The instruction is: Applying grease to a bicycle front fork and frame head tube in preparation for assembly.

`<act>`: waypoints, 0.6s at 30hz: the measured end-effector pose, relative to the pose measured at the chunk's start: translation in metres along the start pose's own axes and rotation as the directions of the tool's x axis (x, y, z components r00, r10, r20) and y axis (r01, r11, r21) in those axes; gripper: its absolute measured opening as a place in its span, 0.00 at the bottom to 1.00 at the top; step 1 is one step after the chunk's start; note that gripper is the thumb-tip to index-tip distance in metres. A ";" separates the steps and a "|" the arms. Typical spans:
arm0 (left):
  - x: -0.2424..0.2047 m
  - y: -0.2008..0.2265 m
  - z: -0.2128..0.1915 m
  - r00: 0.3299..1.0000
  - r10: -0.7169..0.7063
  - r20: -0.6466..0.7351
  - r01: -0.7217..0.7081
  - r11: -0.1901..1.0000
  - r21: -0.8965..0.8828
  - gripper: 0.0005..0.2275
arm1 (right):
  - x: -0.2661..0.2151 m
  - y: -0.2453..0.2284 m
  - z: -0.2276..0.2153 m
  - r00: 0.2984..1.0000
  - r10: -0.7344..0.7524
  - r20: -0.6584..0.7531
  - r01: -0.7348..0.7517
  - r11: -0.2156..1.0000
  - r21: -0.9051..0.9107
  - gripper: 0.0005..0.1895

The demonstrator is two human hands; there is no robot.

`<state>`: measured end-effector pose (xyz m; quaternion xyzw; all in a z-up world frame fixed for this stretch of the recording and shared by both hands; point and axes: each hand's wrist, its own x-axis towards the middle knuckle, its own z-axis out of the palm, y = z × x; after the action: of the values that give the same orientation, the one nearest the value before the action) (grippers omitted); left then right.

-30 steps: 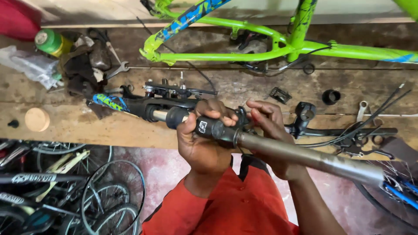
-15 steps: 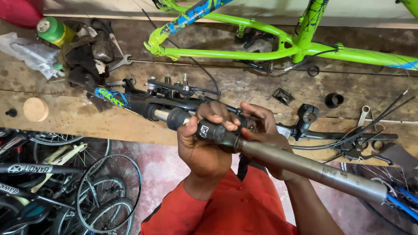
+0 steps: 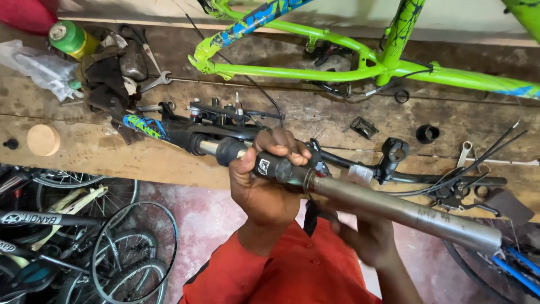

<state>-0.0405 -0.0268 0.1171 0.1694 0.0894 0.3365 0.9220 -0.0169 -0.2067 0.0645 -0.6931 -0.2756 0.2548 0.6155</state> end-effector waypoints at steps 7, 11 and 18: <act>0.004 -0.018 -0.018 0.997 0.072 0.030 -0.073 0.996 0.041 0.13 | -0.011 -0.109 0.037 0.911 0.023 -0.411 -0.200 0.897 -0.393 0.29; 0.008 -0.027 -0.026 0.997 0.073 0.004 -0.073 0.996 0.048 0.13 | 0.009 -0.115 0.027 0.963 -0.030 -0.268 -0.126 0.828 -0.546 0.29; 0.011 -0.037 -0.035 0.994 0.100 0.047 -0.102 0.994 0.042 0.13 | 0.040 -0.103 0.021 0.966 0.190 -0.177 -0.257 0.604 -0.754 0.26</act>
<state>-0.0206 -0.0373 0.0708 0.2016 0.0672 0.3769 0.9015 -0.0098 -0.1548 0.1642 -0.9273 -0.2445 0.1601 0.2339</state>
